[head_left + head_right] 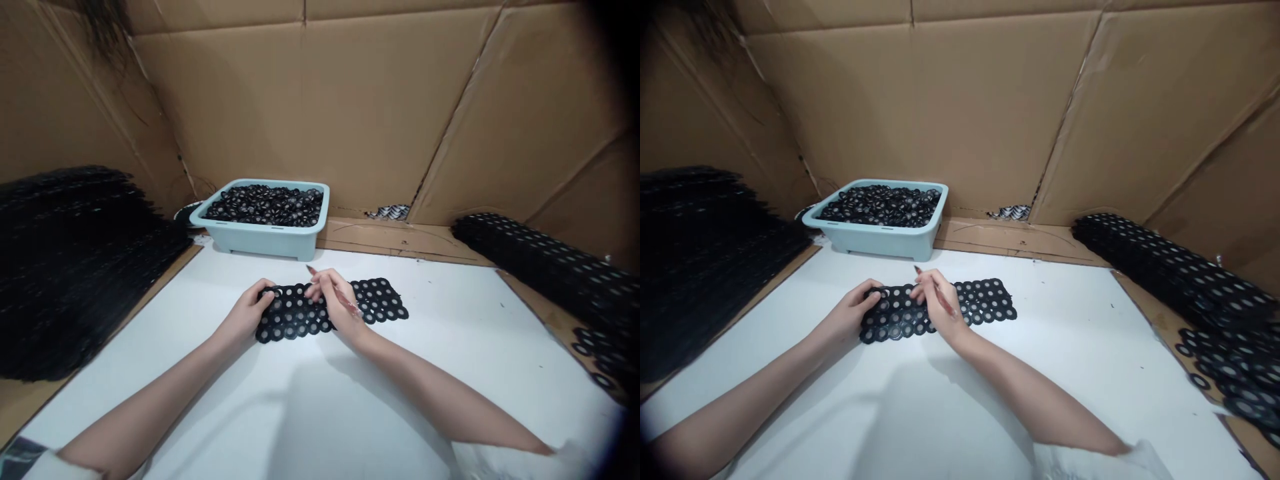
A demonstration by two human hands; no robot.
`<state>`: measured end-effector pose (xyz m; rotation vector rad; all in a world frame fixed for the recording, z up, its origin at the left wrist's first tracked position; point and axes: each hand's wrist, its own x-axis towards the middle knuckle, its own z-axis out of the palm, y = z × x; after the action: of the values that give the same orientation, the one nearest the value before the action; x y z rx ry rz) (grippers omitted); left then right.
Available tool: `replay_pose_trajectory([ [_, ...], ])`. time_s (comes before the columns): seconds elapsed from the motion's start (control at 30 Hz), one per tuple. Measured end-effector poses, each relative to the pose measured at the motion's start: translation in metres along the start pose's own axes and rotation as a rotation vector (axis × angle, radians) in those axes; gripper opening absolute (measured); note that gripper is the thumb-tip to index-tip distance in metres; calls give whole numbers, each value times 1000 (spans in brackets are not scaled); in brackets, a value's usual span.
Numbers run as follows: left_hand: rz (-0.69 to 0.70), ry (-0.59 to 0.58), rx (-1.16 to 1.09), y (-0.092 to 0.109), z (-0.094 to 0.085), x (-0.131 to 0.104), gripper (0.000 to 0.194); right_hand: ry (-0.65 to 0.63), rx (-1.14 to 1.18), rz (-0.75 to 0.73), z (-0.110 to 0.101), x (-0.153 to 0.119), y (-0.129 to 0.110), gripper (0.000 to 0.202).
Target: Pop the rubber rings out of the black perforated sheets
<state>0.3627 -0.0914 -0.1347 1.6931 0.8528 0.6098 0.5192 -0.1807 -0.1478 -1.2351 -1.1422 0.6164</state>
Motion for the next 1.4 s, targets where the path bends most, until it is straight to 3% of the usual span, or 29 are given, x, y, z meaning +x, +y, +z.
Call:
replay_pose_trajectory([
  [0.07, 10, -22, -86, 0, 1, 0, 18, -17, -80, -69, -2, 6, -2, 25],
  [0.13, 6, -68, -198, 1, 3, 0, 20, -154, -138, -89, -1, 13, -2, 19],
  [0.23, -19, -110, -288, 3, 5, -2, 23, -338, -151, -45, 2, 22, 2, 30],
  [0.33, 21, -125, -232, 4, 5, -2, 22, -431, -91, 46, 3, 27, 3, 33],
  [0.43, 156, -102, -24, 5, 4, -3, 22, -478, -68, 81, 4, 26, 1, 20],
  [0.57, 346, 226, 431, 6, 2, -10, 24, -397, 3, 99, 9, 21, 4, 20],
  [0.63, 393, 295, 594, 5, 2, -15, 25, -345, 72, 101, 13, 19, 5, 23],
  [0.83, 228, 81, 616, 3, 12, -22, 42, -367, 173, 96, 21, 14, 2, 27],
  [1.0, 201, 54, 478, 5, 10, -15, 23, -275, -67, -24, 22, 11, 0, 28],
  [1.2, 256, 56, 370, 15, -3, -8, 27, -241, -40, 68, 25, 2, -2, 23],
  [1.4, 51, -31, 96, 30, -12, -3, 32, -185, -25, 58, 22, -14, -22, 18],
])
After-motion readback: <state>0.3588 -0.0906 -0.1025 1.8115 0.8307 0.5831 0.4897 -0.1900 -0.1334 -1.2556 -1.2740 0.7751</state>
